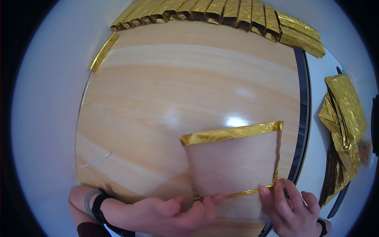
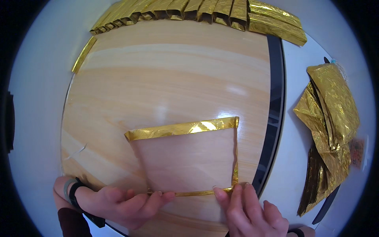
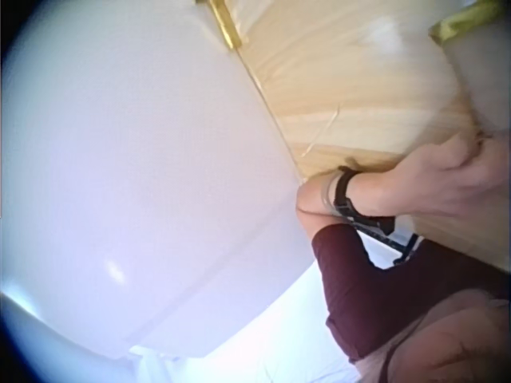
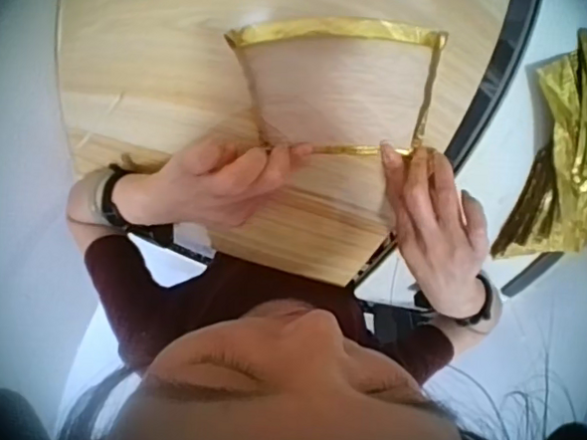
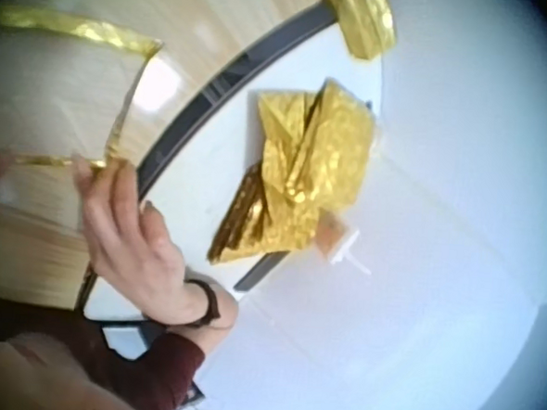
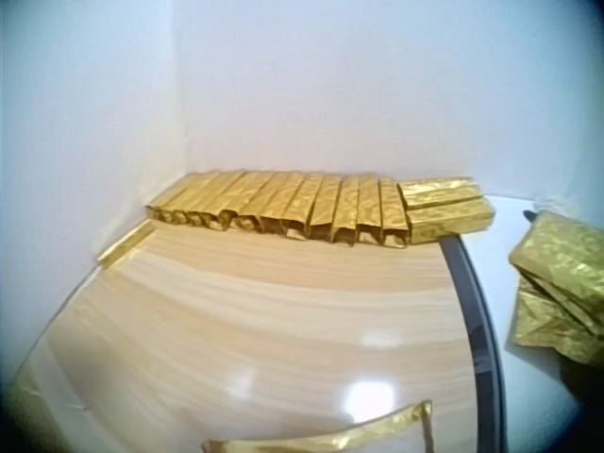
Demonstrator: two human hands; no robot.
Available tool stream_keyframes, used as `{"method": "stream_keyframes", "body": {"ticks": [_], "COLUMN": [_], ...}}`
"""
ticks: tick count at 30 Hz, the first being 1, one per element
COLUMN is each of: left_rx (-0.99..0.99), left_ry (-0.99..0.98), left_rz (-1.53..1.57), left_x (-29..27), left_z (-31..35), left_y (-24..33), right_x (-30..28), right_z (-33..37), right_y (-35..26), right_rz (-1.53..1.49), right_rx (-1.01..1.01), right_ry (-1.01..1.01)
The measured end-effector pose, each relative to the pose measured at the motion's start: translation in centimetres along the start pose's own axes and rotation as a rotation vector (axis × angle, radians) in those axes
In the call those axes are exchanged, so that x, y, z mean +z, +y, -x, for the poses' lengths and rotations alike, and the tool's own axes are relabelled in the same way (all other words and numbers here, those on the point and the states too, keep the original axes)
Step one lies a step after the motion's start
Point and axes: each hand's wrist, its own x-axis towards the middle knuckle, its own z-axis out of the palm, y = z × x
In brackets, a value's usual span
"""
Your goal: Folding and preparing gold foil packaging sheets on a wooden workstation.
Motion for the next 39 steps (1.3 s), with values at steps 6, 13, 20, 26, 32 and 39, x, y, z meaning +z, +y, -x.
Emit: {"method": "stream_keyframes", "body": {"ticks": [6,13,20,26,32,39], "left_rx": [0.119,0.037,-0.087,-0.278,-0.282,-0.253], "left_ry": [-0.069,-0.049,0.071,-0.015,-0.024,0.0], "left_rz": [0.016,-0.053,-0.018,0.113,0.038,-0.041], "left_x": [-1.0,-1.7,-1.5,-1.9,-0.7,-0.1], "left_z": [0.1,0.9,1.5,0.2,0.3,0.5], "left_y": [-1.1,-0.4,1.0,1.4,2.7,2.9], "right_x": [0.3,0.7,1.1,0.8,0.8,1.2], "right_z": [0.1,0.1,0.2,-0.4,-0.8,-0.8], "right_y": [0.6,0.5,-0.1,-0.7,-0.9,-1.2], "right_rz": [-0.097,-0.078,0.051,0.132,0.183,0.149], "right_rx": [-0.008,-0.02,-0.073,-0.089,-0.094,-0.063], "right_ry": [0.015,0.083,0.116,0.064,0.063,0.09]}}
